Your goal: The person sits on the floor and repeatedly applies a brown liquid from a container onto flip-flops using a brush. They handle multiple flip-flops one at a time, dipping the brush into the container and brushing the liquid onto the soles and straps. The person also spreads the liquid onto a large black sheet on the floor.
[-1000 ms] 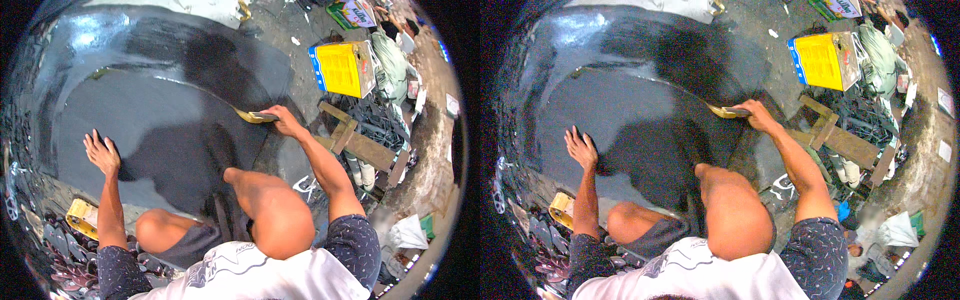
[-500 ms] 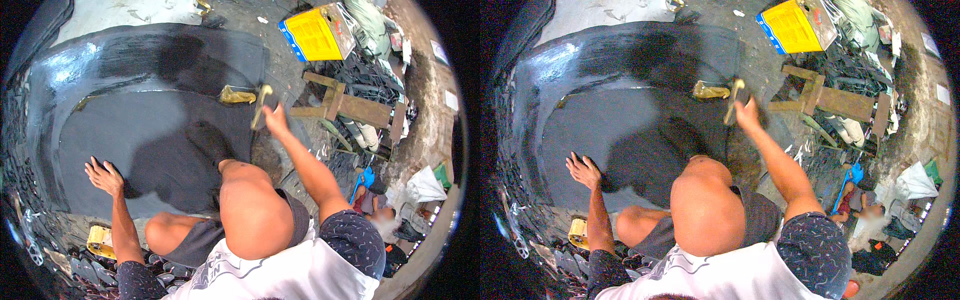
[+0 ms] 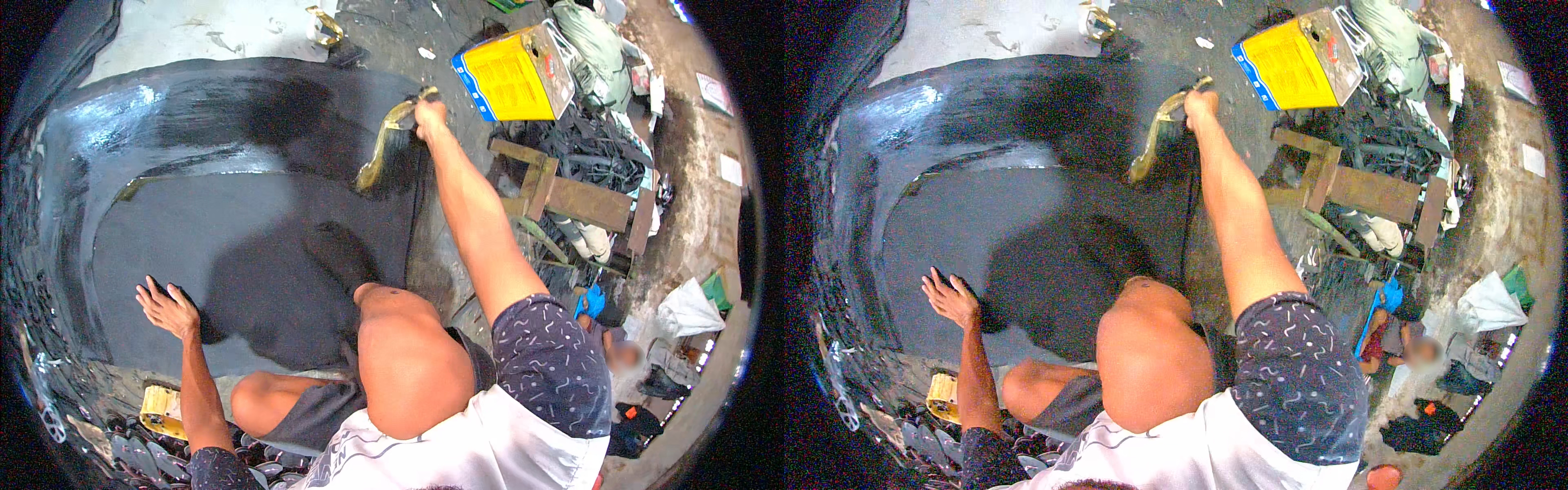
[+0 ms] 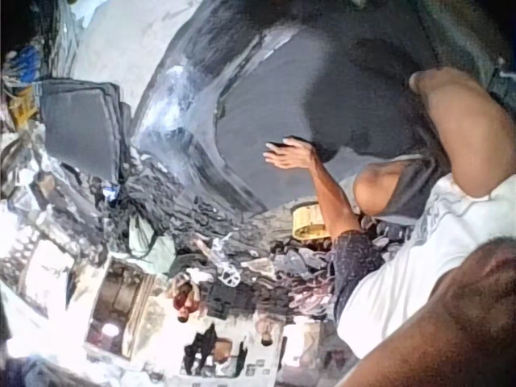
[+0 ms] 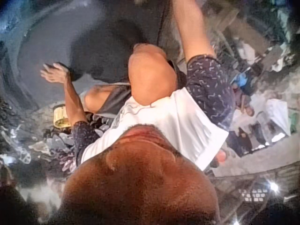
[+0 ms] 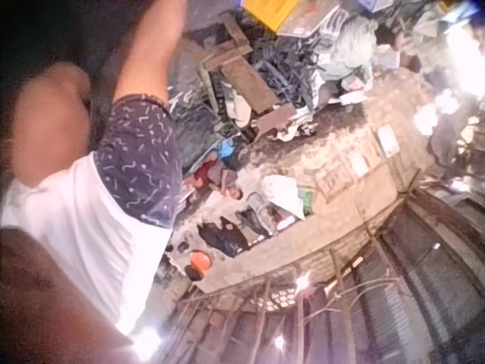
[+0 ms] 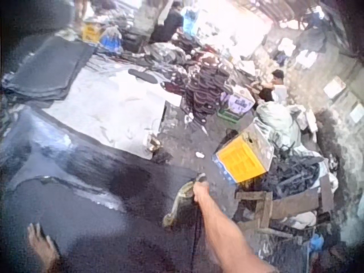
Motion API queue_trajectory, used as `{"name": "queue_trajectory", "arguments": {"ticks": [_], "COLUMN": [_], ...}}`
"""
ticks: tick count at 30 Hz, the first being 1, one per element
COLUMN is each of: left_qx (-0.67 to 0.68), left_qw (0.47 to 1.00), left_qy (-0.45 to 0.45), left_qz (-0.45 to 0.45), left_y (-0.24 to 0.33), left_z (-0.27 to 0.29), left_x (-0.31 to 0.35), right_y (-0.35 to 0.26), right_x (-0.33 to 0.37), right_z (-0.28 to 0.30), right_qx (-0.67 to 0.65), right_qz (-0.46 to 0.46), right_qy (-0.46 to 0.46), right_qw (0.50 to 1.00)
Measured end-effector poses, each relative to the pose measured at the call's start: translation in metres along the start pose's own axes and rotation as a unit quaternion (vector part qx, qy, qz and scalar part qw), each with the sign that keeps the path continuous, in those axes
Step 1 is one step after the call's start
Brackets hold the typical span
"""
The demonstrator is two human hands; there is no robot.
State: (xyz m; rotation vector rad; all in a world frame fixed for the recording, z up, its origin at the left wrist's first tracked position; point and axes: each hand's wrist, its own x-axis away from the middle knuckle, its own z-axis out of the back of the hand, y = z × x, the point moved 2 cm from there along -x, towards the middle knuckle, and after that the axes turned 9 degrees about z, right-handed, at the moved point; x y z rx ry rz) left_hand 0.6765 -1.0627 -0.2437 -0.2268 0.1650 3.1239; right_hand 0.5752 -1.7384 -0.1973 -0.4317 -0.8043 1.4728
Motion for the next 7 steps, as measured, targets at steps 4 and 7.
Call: {"name": "queue_trajectory", "arguments": {"ticks": [4,7], "left_qx": [0.01,-0.004], "left_qw": [0.999,1.0], "left_qy": [0.028,0.003], "left_qz": [-0.014,-0.003], "left_y": [-0.007,-0.001], "left_z": [-0.007,0.004], "left_x": [-0.001,-0.003], "right_y": [-0.02,0.0], "right_x": [-0.02,-0.026], "right_z": [0.006,0.018], "right_qx": [0.162,0.244], "right_qz": [0.176,0.288], "right_qy": [-0.108,-0.125], "right_qw": [0.965,0.918]}}
